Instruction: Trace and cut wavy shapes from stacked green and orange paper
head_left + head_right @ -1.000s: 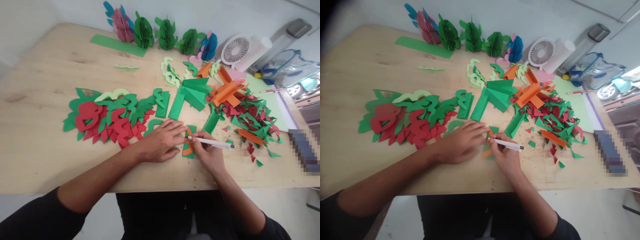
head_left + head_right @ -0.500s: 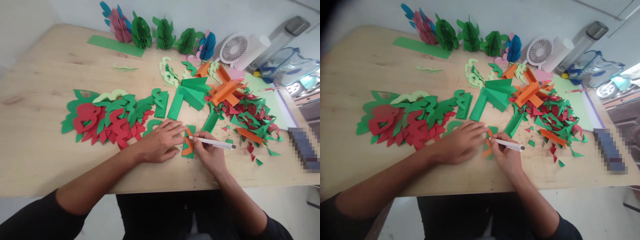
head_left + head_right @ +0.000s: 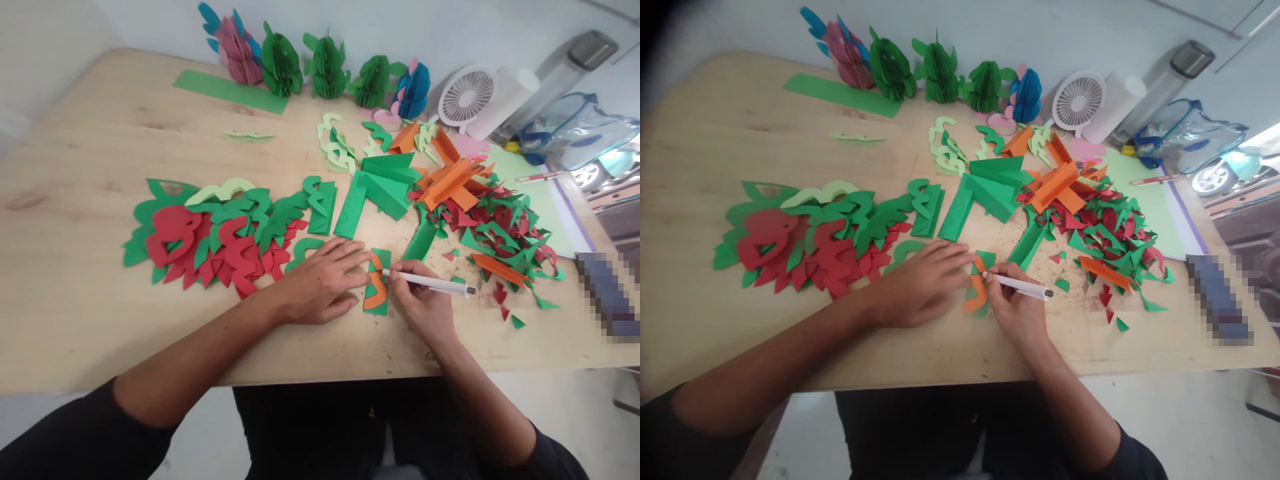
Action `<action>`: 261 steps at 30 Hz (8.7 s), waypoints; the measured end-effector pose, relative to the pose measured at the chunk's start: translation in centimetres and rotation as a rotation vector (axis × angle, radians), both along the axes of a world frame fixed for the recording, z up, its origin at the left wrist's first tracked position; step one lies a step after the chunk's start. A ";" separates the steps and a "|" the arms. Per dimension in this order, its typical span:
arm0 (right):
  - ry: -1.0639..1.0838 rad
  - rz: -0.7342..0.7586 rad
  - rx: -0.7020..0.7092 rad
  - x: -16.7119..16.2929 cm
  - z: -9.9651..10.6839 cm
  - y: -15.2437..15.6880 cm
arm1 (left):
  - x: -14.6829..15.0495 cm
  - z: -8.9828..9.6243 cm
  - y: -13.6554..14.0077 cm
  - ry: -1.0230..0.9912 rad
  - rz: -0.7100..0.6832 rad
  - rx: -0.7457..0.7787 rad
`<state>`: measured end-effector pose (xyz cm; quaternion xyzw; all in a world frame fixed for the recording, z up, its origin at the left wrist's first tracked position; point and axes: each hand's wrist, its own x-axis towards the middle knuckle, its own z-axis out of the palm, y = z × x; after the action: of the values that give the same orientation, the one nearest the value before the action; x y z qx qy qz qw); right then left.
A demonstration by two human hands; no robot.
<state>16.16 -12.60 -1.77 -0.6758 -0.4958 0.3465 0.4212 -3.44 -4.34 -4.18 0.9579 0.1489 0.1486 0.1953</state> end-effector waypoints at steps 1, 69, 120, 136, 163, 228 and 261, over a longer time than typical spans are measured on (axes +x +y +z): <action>-0.005 -0.001 0.001 0.0 0.0 0.0 | 0.0 0.0 0.0 0.002 0.001 -0.002; -0.878 0.379 0.369 0.3 -1.4 -4.7 | -1.1 1.0 -2.4 0.023 -0.025 0.023; -0.382 0.070 0.086 -1.0 -0.4 -2.7 | -1.7 0.1 -1.9 -0.026 -0.051 -0.046; -0.439 0.080 0.108 -1.2 -0.6 -2.6 | -1.7 0.3 -1.8 -0.023 -0.057 -0.051; -0.528 0.108 0.148 -0.5 -0.4 -3.2 | -1.7 0.3 -1.9 -0.021 -0.057 -0.039; -0.459 0.088 0.064 -1.2 0.8 -3.8 | -1.8 -0.1 -2.0 -0.037 -0.044 0.002; -0.179 0.098 -0.040 -1.5 0.7 -3.2 | -1.8 0.0 -2.0 -0.033 -0.054 0.016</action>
<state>14.67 -15.84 -1.06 -0.6875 -0.5568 0.3147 0.3440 -5.24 -6.30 -4.20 0.9605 0.1187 0.1601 0.1940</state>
